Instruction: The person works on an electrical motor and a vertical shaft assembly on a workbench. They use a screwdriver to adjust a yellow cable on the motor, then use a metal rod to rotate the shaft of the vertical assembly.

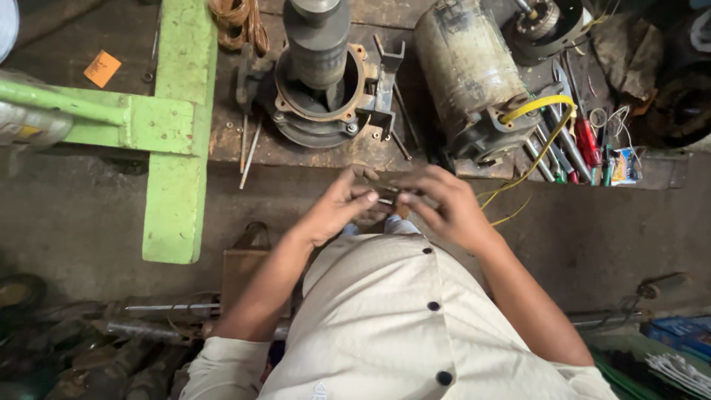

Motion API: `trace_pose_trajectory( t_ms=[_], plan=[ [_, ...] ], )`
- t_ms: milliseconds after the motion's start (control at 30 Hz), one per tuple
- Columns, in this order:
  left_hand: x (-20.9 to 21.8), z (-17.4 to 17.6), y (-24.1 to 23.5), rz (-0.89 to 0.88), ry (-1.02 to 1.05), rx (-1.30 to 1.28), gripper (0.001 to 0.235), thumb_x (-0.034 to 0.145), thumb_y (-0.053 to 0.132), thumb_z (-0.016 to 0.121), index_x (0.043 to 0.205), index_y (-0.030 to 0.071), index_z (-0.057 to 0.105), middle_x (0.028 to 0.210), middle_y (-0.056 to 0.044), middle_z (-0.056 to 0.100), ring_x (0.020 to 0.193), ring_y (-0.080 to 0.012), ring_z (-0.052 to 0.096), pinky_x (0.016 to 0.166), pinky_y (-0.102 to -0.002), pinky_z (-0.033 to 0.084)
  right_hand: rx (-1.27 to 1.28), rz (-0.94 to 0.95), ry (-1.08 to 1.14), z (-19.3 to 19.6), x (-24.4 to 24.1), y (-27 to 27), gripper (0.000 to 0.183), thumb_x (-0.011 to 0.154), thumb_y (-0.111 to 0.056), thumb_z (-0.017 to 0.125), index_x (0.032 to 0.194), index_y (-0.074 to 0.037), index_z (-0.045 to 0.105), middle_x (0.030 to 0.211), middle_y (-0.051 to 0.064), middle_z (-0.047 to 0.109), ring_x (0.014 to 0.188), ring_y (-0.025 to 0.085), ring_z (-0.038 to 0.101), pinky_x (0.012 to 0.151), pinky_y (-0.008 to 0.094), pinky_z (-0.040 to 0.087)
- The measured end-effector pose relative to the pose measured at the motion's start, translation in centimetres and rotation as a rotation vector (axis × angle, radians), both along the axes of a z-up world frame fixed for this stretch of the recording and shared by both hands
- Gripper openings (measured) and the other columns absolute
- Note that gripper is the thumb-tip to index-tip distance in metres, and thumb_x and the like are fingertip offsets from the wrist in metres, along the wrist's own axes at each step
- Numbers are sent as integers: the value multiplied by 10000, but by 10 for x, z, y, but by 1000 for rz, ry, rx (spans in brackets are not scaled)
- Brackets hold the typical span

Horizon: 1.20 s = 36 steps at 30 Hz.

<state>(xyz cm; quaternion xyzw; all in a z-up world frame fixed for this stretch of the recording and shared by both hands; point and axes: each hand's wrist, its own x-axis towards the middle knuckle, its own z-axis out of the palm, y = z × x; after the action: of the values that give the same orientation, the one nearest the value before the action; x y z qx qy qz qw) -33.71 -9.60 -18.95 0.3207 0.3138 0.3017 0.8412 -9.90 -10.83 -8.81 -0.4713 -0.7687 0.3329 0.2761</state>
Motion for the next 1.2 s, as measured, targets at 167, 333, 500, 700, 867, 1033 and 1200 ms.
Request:
trace_pose_trajectory(
  t_ms=[167, 333, 500, 700, 867, 1033, 1200],
  plan=[
    [0, -9, -3, 71, -111, 104, 412, 1035, -26, 601, 1343, 103, 359, 1164, -84, 650, 1035, -177, 683, 851, -373, 614, 14, 184, -40, 9, -35, 15, 258, 934, -103, 733, 1187, -57, 718, 1183, 146, 657, 1121, 331, 633, 950, 406, 517],
    [-16, -18, -11, 89, -109, 59, 389, 1016, -10, 563, 1310, 129, 350, 1136, -98, 668, 1021, -199, 702, 863, -379, 616, -43, 222, 8, 0, -44, 16, 339, 873, -26, 720, 1211, -45, 706, 1201, 161, 659, 1098, 352, 660, 927, 410, 539],
    [-17, -24, -13, 98, -81, 60, 340, 1042, 15, 567, 1318, 88, 381, 1115, -145, 689, 1008, -223, 704, 877, -392, 616, -54, 189, 16, -14, -41, 19, 298, 843, 2, 723, 1138, -26, 695, 1138, 144, 680, 1056, 358, 680, 900, 405, 554],
    [4, -29, -15, 162, 31, 42, 292, 1027, 18, 579, 1292, 45, 459, 1136, -126, 679, 1029, -193, 700, 876, -376, 624, -5, 113, -34, -21, -35, 22, 238, 810, -17, 758, 1041, -41, 702, 1018, 143, 657, 968, 358, 664, 835, 415, 545],
    [17, -25, -13, 159, 48, 153, 321, 1015, 8, 574, 1308, 44, 446, 1151, -124, 689, 1022, -182, 707, 855, -363, 630, 170, 203, -267, -9, -12, 17, 373, 758, -54, 718, 1131, -54, 705, 1061, 133, 641, 999, 360, 602, 876, 424, 519],
    [42, -12, -5, 86, 23, 205, 327, 1042, 3, 580, 1335, 55, 445, 1094, -132, 714, 989, -180, 699, 866, -338, 587, 268, 205, -342, 15, 14, 7, 393, 795, -62, 681, 1187, -58, 686, 1141, 114, 638, 1061, 323, 599, 929, 400, 522],
    [67, 5, 4, 47, 110, 271, 286, 1038, 32, 571, 1301, 53, 459, 1192, -136, 700, 1092, -177, 681, 901, -320, 578, 155, -38, -248, 22, 56, -5, 343, 808, -17, 718, 1141, -96, 704, 1052, 110, 664, 997, 327, 648, 863, 409, 536]
  ],
)
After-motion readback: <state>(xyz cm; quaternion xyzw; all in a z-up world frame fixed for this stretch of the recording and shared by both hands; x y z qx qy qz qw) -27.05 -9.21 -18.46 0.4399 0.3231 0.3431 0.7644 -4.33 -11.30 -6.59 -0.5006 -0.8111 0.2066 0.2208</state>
